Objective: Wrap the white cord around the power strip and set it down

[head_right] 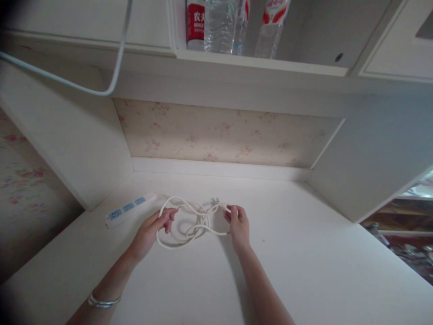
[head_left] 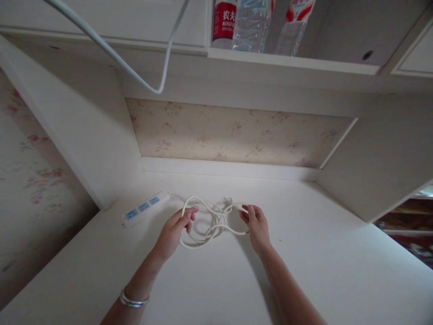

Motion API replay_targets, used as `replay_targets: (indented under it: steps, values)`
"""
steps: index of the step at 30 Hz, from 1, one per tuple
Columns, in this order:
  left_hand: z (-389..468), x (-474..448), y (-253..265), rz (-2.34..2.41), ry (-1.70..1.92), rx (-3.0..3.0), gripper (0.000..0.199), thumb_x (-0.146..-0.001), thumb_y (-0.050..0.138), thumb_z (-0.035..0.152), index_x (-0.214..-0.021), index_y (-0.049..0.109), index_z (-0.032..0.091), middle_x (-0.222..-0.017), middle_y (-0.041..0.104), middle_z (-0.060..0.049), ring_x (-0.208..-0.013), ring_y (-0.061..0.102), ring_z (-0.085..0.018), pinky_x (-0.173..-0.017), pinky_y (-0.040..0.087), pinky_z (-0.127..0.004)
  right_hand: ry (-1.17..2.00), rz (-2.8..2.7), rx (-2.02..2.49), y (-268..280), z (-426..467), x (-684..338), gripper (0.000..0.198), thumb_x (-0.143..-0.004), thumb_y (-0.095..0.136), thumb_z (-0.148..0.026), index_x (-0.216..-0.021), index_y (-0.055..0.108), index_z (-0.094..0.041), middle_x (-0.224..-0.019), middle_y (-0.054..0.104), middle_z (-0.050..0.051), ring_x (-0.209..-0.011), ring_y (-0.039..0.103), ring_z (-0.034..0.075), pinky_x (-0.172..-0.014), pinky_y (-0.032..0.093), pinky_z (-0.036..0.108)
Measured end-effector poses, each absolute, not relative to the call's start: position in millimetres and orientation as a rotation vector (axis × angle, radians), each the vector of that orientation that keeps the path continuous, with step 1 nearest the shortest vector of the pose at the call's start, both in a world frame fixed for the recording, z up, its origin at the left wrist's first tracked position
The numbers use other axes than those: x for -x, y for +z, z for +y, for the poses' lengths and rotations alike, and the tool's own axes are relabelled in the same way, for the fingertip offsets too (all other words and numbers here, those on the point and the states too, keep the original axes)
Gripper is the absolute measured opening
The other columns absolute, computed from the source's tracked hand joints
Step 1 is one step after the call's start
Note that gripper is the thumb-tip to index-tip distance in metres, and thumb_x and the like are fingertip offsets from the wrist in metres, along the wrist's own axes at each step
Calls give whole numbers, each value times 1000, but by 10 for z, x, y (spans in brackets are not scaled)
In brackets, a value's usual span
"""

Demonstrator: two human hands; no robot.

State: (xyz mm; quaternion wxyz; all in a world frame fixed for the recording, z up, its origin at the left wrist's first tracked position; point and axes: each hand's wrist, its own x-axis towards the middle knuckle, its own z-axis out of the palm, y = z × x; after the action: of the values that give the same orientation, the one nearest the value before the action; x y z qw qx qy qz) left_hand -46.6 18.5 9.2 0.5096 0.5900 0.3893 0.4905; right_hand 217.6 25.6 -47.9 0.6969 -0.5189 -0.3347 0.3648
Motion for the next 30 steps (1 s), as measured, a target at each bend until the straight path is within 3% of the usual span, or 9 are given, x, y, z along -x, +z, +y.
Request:
replay_targets:
  steps: [4,7,10,12,14,20,24,27,30]
  values:
    - [260,442,-5,1176,1205,-1355,38,-85,46,40,-116,56,19,-88,53,0,-52,46,-7,-51,38,-23,790,-779,1392,-490,245,-2219,40,-75,56,-57,-85,61,-19,-64,61,-1,-49,54,12,-46,42,23]
    - [339,473,-89,1377,1239,-1379,48,-83,44,29,-130,43,22,-95,54,-2,-49,47,-7,-47,39,-23,746,-834,1486,-499,251,-2258,43,-74,54,-59,-84,64,-18,-59,60,-1,-45,48,12,-42,36,24]
    - [358,537,-134,1594,1317,-1738,53,-79,45,17,-132,44,21,-110,53,-9,-73,57,-15,-70,48,-30,641,-941,1556,-512,260,-2294,46,-76,52,-58,-90,68,-17,-75,68,4,-57,56,16,-50,40,25]
    - [327,563,-129,1711,1291,-2108,49,-76,47,11,-124,53,21,-120,49,-12,-98,54,-24,-89,43,-39,536,-1029,1607,-517,266,-2310,45,-77,50,-57,-92,69,-18,-84,69,6,-67,59,19,-58,43,27]
    - [284,546,-96,1777,1174,-2378,44,-77,48,8,-116,60,22,-123,49,-12,-111,47,-30,-96,36,-46,425,-1115,1649,-515,272,-2312,43,-79,48,-55,-90,71,-20,-86,68,6,-72,59,20,-65,43,29]
    - [298,208,2,1291,792,-2634,24,-87,47,16,-101,65,24,-103,62,-6,-99,53,-21,-90,39,-35,265,-1211,1666,-505,312,-2233,45,-83,43,-53,-92,71,-20,-82,67,7,-75,60,21,-72,43,32]
    - [377,-13,-60,1197,567,-2660,18,-84,56,31,-97,65,22,-97,64,-7,-98,54,-23,-88,37,-35,257,-1251,1659,-534,342,-2231,46,-84,42,-54,-95,71,-20,-89,70,9,-79,62,22,-74,44,32]
    - [395,-69,-121,1215,463,-2664,21,-88,49,32,-83,64,19,-87,63,-8,-89,56,-23,-83,38,-35,244,-1265,1712,-549,348,-2296,47,-84,42,-55,-94,72,-19,-89,71,9,-79,64,23,-73,45,33]
    - [381,-50,-109,1201,551,-2601,25,-92,39,28,-84,61,20,-89,61,-7,-86,55,-20,-77,39,-31,260,-1250,1723,-541,338,-2366,47,-83,43,-56,-92,73,-21,-89,72,9,-80,65,24,-73,45,33]
